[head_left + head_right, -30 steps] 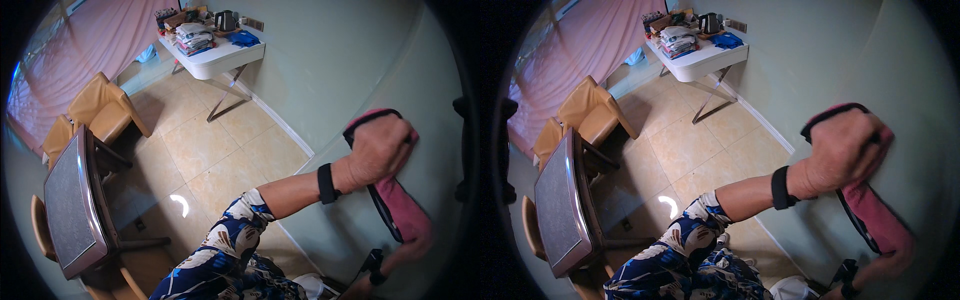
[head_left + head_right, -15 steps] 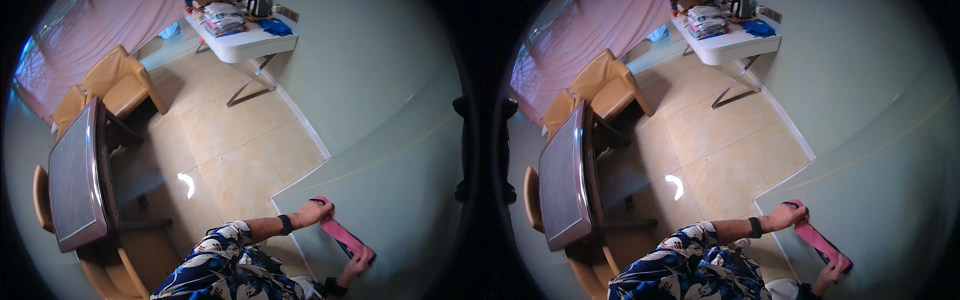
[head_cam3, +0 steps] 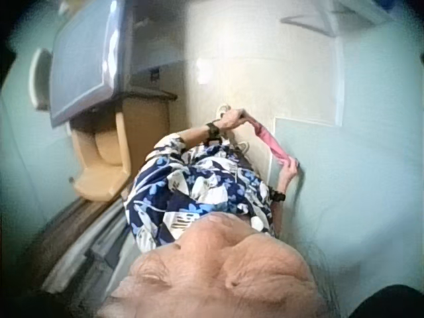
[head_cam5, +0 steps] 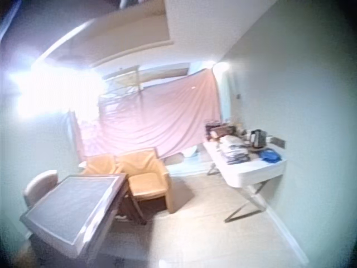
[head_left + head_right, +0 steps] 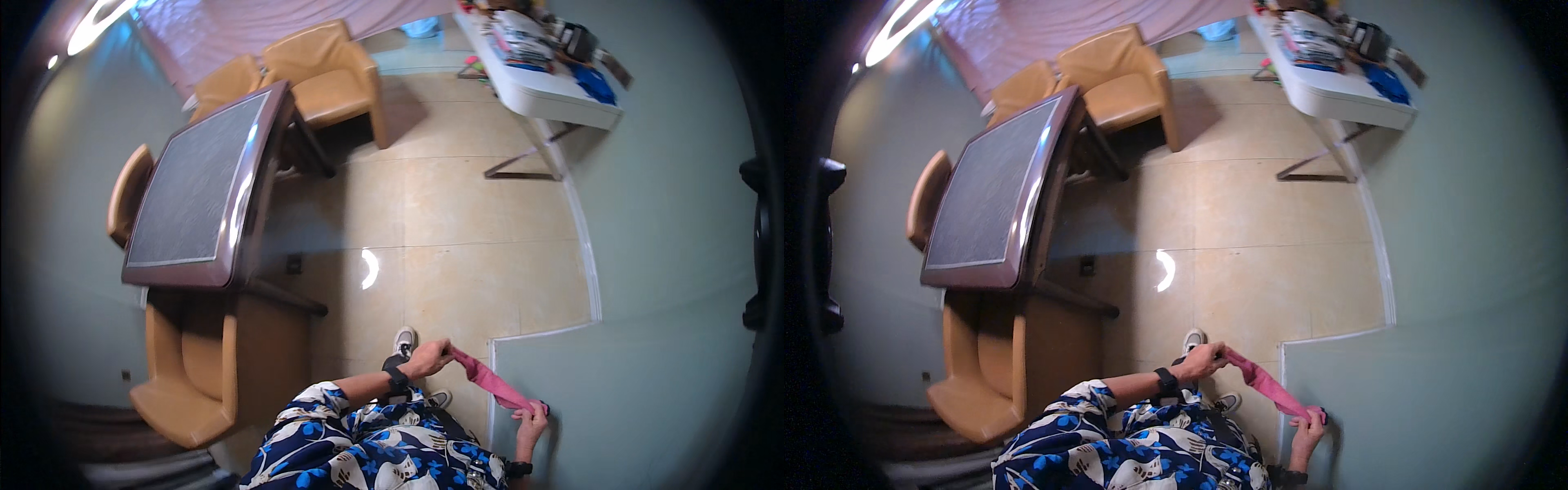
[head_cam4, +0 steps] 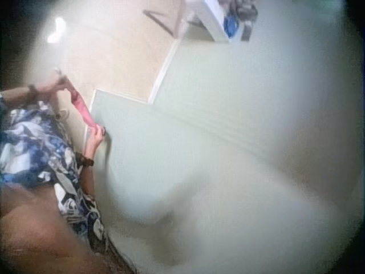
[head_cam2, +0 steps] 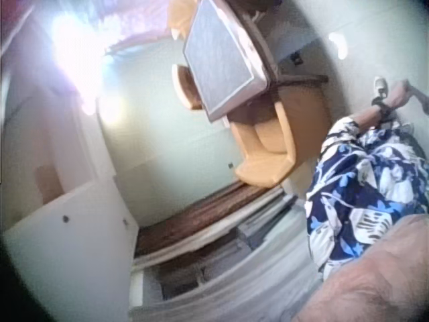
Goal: The person moves a tan leather armchair around a dining table, then uses a pink cloth to wipe the table surface and the chair. The person also picks up a folded white cloth from a nearby stool and places it on a white desk.
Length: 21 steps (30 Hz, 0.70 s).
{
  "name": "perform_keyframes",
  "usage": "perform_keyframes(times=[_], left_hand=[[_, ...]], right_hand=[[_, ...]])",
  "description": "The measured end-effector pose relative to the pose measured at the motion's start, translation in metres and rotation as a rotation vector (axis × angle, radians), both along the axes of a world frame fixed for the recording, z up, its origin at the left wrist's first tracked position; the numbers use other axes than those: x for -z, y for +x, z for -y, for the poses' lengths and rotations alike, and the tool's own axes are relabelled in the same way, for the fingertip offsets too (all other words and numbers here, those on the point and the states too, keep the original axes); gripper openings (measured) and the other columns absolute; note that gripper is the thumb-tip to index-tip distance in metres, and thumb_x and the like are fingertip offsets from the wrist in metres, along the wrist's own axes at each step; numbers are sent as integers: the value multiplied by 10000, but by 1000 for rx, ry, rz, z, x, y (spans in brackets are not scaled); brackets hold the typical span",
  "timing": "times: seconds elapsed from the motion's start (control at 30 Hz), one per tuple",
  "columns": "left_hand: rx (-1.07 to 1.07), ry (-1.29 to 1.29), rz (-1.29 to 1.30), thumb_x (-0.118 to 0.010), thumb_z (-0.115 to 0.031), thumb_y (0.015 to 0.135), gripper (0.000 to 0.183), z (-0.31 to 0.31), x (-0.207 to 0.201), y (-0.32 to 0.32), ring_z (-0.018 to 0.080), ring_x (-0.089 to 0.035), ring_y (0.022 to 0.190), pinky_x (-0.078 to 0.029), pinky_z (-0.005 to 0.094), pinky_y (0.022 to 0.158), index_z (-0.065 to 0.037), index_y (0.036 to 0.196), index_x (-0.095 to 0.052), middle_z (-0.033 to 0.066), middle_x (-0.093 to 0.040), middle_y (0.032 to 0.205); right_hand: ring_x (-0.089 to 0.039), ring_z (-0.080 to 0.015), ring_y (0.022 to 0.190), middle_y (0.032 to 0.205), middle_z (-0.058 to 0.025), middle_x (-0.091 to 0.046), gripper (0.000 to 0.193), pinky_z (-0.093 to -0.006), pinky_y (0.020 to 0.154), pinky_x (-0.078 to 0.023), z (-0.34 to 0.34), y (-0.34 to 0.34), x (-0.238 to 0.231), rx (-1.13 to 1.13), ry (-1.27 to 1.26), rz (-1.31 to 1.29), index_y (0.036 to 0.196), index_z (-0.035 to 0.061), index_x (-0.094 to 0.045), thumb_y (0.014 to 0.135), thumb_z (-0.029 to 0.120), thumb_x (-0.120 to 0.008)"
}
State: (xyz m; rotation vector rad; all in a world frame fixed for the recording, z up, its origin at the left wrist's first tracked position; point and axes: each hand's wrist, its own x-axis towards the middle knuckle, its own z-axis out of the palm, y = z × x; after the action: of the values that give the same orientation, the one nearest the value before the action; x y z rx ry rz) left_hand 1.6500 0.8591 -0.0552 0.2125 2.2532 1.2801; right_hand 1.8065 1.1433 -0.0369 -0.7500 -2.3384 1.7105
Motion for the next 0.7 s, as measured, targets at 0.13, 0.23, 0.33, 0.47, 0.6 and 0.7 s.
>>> perform_keyframes(times=[0.13, 0.23, 0.33, 0.47, 0.6, 0.7], left_hand=[[-169, -99, 117, -608, -287, 795, 259, 67, 8, 17, 329, -615, 748, -470, 403, 645, -38, 863, -586, 176, -629, 771], [-292, -9, 283, -623, -278, 790, 241, 102, 30, 27, 310, -611, 730, -463, 400, 637, -45, 841, -584, 159, -623, 744], [-229, -20, 276, -642, -221, 805, 173, 125, 35, 5, 197, -591, 713, -453, 346, 626, -66, 829, -569, 95, -614, 739], [-128, 24, 196, -622, -277, 797, 235, 139, -4, -42, 312, -593, 728, -454, 397, 651, -50, 836, -578, 151, -593, 745], [132, 137, 123, -597, -241, 789, 183, 131, -25, -91, 299, -577, 741, -442, 399, 647, -67, 830, -557, 135, -580, 756], [132, 334, 113, -596, -221, 792, 163, 109, -28, -117, 291, -576, 719, -437, 388, 639, -67, 808, -547, 125, -576, 734]], right_hand=[[-607, -138, 593, 713, -73, -590, 128, -265, 538, -521, 25, -51, 9, -225, -60, 114, 856, -45, -582, 784, -32, -476], [-612, -137, 611, 717, -80, -611, 112, -263, 551, -521, 49, -95, 10, -352, -133, 217, 868, -36, -593, 819, -7, -498], [-612, -137, 616, 725, -82, -620, 117, -267, 569, -521, 80, -141, 5, -472, -57, 284, 892, -39, -600, 827, 4, -512], [-636, -155, 671, 788, -113, -650, 174, -273, 628, -523, 120, -190, 4, -554, -96, 264, 970, -50, -604, 825, 14, -531], [-644, -155, 764, 823, -122, -660, 206, -284, 693, -504, 147, -242, -12, -691, 33, 218, 1004, -27, -606, 811, 2, -540], [-624, -209, 923, 979, -155, -648, 332, -314, 813, -474, 167, -285, -49, -882, 92, 289, 1097, 2, -586, 771, 59, -597]])
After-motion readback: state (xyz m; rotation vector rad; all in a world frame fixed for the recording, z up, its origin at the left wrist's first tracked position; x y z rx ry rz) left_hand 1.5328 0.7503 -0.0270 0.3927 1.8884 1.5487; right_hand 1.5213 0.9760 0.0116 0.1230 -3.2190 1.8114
